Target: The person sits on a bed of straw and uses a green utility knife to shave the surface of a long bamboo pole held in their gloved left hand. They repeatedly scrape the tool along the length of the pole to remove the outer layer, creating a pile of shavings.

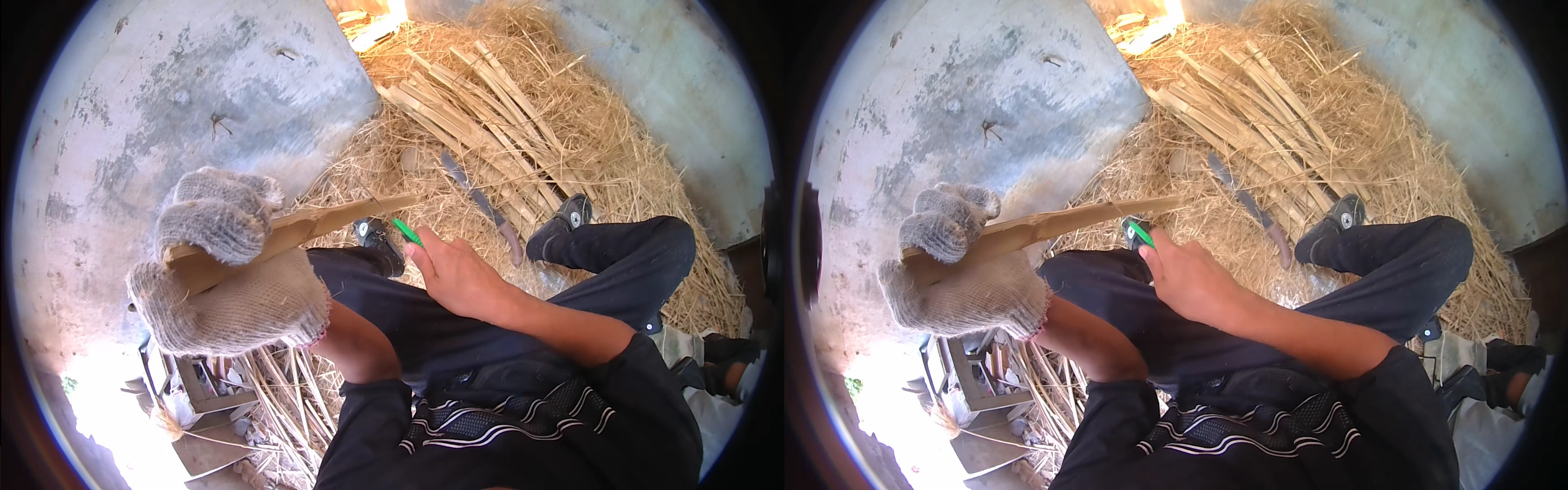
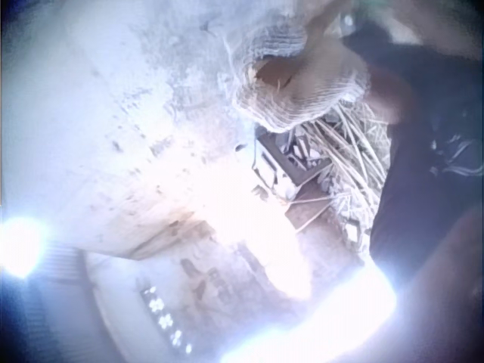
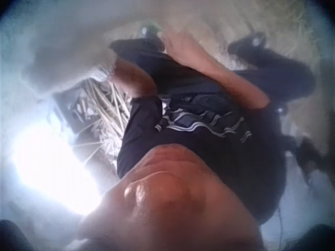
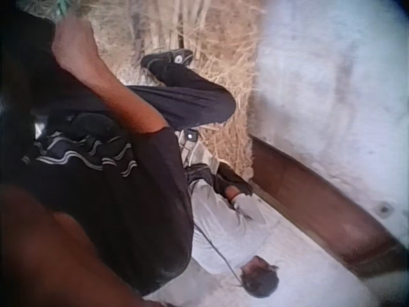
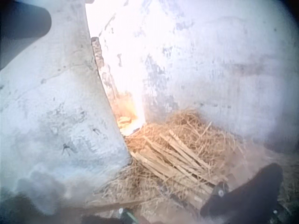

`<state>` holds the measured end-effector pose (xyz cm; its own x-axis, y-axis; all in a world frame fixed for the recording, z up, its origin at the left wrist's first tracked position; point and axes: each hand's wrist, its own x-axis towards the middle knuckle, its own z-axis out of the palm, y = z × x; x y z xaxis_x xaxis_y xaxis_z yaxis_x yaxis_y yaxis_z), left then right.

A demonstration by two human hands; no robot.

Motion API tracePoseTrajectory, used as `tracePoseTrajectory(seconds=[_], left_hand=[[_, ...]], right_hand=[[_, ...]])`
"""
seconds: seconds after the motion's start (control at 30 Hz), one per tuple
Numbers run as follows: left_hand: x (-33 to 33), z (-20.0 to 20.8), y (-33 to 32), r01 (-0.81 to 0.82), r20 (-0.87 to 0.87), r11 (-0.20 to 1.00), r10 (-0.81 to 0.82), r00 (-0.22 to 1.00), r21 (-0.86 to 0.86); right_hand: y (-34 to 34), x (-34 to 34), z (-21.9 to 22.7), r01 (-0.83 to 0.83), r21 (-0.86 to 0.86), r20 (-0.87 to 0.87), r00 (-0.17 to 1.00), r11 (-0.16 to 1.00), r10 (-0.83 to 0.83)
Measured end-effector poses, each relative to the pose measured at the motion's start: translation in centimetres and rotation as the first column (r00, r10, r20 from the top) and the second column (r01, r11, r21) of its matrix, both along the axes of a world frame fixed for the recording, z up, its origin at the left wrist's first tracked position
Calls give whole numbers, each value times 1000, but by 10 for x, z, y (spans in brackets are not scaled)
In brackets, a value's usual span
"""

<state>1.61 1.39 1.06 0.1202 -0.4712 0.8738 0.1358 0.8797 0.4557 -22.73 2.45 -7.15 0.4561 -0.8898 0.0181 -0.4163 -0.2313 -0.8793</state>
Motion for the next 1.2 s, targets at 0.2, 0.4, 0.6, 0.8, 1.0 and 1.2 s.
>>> tracePoseTrajectory(seconds=[0.2,0.4,0.6,0.8,1.0,1.2], left_hand=[[-44,3,-20,-948,-205,316,931,301,46],[-51,0,-1,-765,-211,627,776,594,149],[-50,21,-19,-991,30,78,997,75,-110],[-62,33,-9,-800,-226,583,806,548,140],[-58,25,-20,-658,-392,738,655,646,150],[-96,47,10,-222,-348,971,240,906,91]], right_hand=[[12,8,21,-34,-167,283,956,985,81],[-27,15,-51,64,-49,-77,995,997,-68],[-26,30,-50,68,-229,11,998,971,-67],[-44,33,-64,51,-41,-84,995,998,-54],[-49,35,-100,112,34,-129,986,993,-107],[-54,24,-101,89,49,-196,978,995,-78]])
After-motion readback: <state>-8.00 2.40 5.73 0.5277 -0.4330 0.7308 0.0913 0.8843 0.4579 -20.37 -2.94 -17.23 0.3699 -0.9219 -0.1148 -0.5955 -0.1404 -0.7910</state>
